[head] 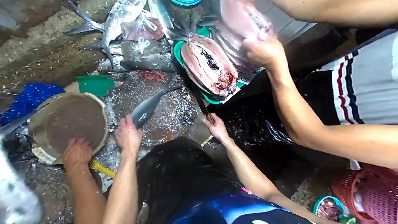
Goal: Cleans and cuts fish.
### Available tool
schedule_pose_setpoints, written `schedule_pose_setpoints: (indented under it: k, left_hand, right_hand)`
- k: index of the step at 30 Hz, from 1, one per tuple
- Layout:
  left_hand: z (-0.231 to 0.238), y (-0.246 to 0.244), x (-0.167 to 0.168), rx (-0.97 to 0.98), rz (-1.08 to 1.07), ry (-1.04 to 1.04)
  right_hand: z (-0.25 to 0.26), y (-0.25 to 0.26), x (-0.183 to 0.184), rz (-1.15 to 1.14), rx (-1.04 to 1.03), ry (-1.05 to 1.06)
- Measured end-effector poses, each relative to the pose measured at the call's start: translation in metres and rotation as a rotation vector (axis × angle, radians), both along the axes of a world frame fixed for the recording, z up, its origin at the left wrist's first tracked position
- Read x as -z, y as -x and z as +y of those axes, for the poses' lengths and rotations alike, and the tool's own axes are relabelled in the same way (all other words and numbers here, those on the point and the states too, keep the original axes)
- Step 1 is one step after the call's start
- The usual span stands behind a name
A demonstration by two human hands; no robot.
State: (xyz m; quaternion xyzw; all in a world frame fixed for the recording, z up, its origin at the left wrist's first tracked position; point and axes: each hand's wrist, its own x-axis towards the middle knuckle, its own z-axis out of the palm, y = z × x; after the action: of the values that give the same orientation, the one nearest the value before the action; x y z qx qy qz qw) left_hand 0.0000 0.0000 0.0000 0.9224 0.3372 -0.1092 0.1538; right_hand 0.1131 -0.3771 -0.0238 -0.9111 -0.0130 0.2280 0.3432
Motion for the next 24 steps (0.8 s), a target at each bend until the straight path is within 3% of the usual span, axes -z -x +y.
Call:
schedule_pose_setpoints:
  k: [5,10,13,17,24]
  left_hand:
    - [0.006,0.015,0.006,-0.069,-0.003,0.042]
    - [-0.006,0.009,0.01,0.067,-0.19,0.11]
    - [-0.011,-0.017,0.017,0.127,-0.329,0.062]
    - [-0.004,-0.054,0.03,0.198,-0.335,0.084]
    - [0.001,-0.063,0.035,0.194,-0.279,0.104]
  right_hand:
    - [-0.001,0.045,-0.026,-0.022,-0.179,0.044]
    - [0.051,0.032,-0.066,-0.034,-0.398,-0.037]
    - [0.087,0.01,-0.093,-0.085,-0.519,0.164]
    - [0.128,-0.027,-0.116,-0.032,-0.648,0.448]
    - [0.158,-0.044,-0.127,-0.035,-0.764,0.686]
